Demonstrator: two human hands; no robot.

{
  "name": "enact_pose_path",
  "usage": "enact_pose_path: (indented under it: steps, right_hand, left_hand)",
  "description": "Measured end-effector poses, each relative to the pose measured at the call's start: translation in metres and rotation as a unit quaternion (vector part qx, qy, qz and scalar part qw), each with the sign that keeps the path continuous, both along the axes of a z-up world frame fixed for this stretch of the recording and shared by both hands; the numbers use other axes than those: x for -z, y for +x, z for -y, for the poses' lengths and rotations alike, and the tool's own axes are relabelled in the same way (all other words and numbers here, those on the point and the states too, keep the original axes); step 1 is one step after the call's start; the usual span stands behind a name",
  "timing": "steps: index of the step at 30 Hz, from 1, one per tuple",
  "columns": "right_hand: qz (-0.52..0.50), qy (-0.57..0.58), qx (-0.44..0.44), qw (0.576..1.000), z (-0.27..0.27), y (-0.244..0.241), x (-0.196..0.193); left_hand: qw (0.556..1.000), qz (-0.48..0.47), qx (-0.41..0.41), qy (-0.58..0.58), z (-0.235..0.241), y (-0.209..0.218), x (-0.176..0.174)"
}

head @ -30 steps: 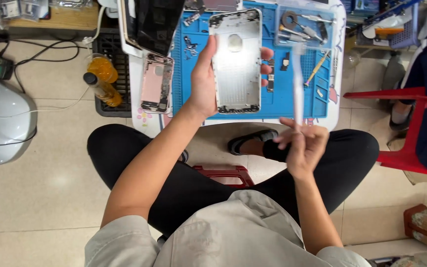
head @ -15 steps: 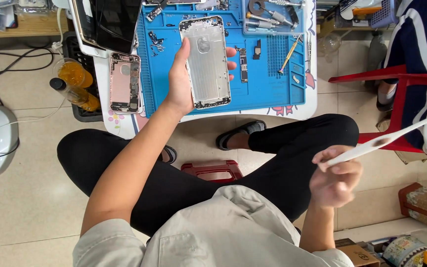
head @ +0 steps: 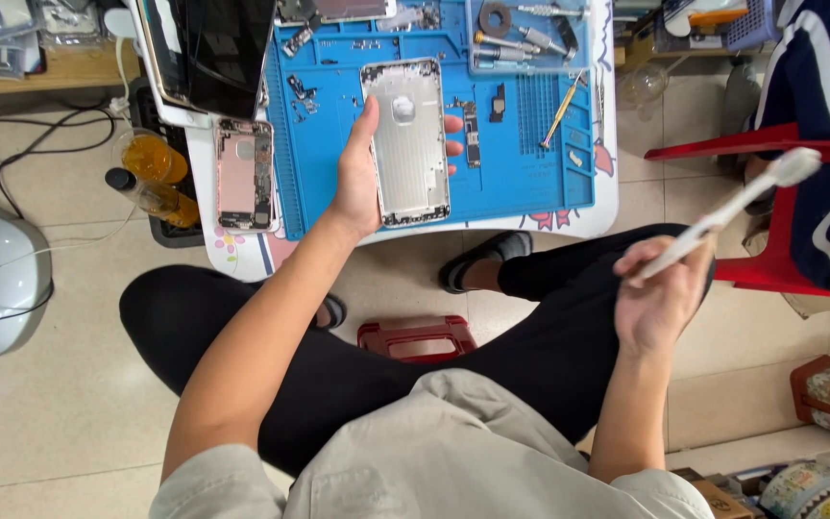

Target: The person cleans the inside of a smartphone casing with a cotton swab. They then place a small rectangular component onto the casing and press it down with their fingers.

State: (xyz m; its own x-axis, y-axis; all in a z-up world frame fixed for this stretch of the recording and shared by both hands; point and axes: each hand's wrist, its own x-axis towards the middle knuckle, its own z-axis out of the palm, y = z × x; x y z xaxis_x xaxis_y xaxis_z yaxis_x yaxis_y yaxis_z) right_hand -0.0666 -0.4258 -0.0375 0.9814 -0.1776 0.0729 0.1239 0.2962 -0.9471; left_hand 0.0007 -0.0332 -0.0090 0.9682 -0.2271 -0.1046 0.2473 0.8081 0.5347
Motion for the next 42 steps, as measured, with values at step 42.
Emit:
enact_pose_path:
  steps: [42]
  right_hand:
    - [0.262,-0.559,-0.260,0.743,-0.126,0.147,-0.048]
  left_hand:
    - [0.976,-0.069,-0.061,0.197,-0.006,-0.001,-0.014]
